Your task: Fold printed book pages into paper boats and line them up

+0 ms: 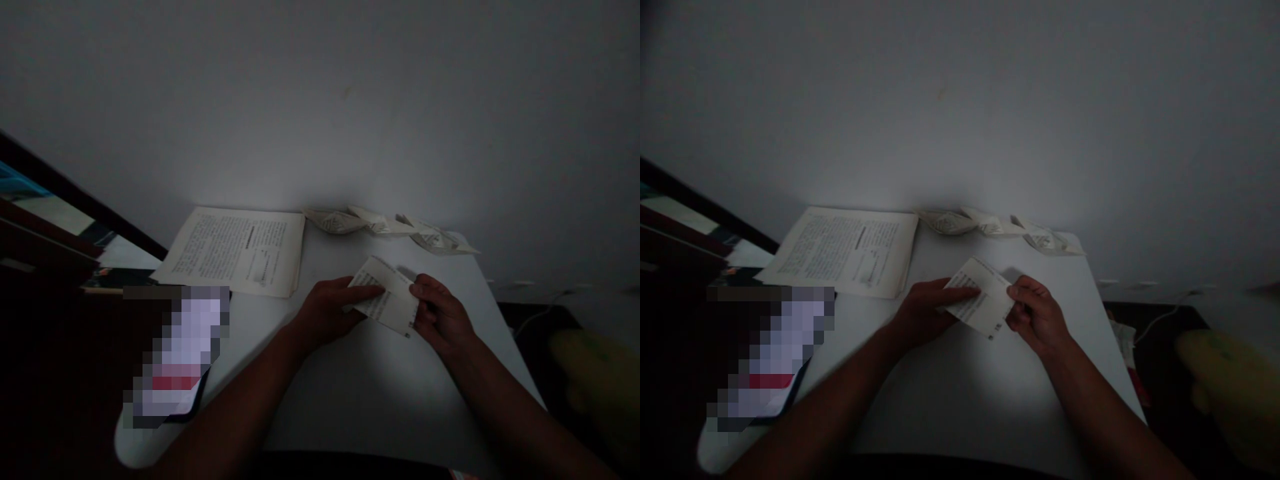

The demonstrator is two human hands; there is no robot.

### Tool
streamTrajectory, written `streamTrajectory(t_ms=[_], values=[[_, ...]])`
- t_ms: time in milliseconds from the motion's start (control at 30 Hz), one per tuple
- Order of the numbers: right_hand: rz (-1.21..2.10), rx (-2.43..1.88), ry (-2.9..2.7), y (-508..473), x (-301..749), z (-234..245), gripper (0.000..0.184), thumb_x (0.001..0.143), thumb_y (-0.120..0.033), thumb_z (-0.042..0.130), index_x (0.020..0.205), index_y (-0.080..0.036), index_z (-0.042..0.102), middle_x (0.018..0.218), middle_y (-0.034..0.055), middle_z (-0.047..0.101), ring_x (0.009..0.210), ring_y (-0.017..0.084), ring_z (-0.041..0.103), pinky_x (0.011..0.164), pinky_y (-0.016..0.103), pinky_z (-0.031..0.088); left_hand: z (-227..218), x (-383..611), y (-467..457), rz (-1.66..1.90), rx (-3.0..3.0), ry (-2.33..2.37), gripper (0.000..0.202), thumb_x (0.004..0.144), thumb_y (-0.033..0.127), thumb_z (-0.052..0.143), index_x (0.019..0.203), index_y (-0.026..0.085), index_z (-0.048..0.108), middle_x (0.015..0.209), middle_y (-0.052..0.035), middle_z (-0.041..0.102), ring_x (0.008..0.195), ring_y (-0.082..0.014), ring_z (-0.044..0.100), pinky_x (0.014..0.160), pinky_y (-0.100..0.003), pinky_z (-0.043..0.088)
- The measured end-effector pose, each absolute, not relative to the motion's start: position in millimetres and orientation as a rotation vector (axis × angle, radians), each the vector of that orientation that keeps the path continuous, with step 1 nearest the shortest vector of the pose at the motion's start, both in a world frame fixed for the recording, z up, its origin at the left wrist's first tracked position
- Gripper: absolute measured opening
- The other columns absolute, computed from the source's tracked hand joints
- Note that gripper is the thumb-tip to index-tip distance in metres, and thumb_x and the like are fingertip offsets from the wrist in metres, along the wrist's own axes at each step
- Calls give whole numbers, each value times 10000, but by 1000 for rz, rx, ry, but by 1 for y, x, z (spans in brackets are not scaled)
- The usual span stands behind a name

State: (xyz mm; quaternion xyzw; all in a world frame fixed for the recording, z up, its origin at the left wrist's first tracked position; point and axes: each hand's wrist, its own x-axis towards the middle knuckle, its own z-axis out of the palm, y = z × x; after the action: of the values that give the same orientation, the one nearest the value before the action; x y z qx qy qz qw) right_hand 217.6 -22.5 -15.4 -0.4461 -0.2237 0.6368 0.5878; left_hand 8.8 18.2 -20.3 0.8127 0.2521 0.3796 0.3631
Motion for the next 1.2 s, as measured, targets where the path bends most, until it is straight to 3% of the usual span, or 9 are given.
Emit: streamTrajectory(t_ms=[300,467,833,967,1067,1200], values=[[1456,-1045,-612,-23,210,-14,273,617,-220,760,521,-182,507,322,-95,451,234,18,285,273,142,332,-19,12,17,1004,1920,709,225,827,288,631,1010,202,729,1016,-98,723,856,-174,697,728,-255,520],[1486,-1042,-565,-23,207,-14,246,626,-197,741,517,-181,521,302,-90,452,228,28,308,288,158,348,-17,15,12,1085,1849,747,203,823,299,634,944,179,744,905,-91,739,741,-154,691,668,-245,525],[1605,-953,-621,-21,214,-18,249,722,-273,713,544,-171,573,410,-45,545,357,103,513,393,238,476,-14,16,13,1181,1868,805,182,815,258,644,908,139,746,876,-101,742,727,-158,687,672,-266,533],[1501,-910,-716,-22,214,-16,132,760,-316,676,778,-187,658,487,-37,589,440,131,569,469,282,517,-7,13,14,1177,1855,909,137,807,256,655,823,162,754,824,-60,747,699,-147,687,649,-242,522],[1267,-922,-966,-25,214,-17,254,774,-283,674,1017,-222,631,559,-27,653,506,152,620,535,304,527,-6,12,15,1187,1835,948,124,805,245,657,782,166,749,760,-37,742,659,-135,676,624,-229,503],[998,-1038,-1232,-32,213,-16,278,748,-220,713,1020,-231,654,637,1,709,546,153,656,533,272,520,-7,12,15,1178,1775,899,136,804,246,656,754,155,744,742,-40,742,665,-145,680,629,-234,497]])
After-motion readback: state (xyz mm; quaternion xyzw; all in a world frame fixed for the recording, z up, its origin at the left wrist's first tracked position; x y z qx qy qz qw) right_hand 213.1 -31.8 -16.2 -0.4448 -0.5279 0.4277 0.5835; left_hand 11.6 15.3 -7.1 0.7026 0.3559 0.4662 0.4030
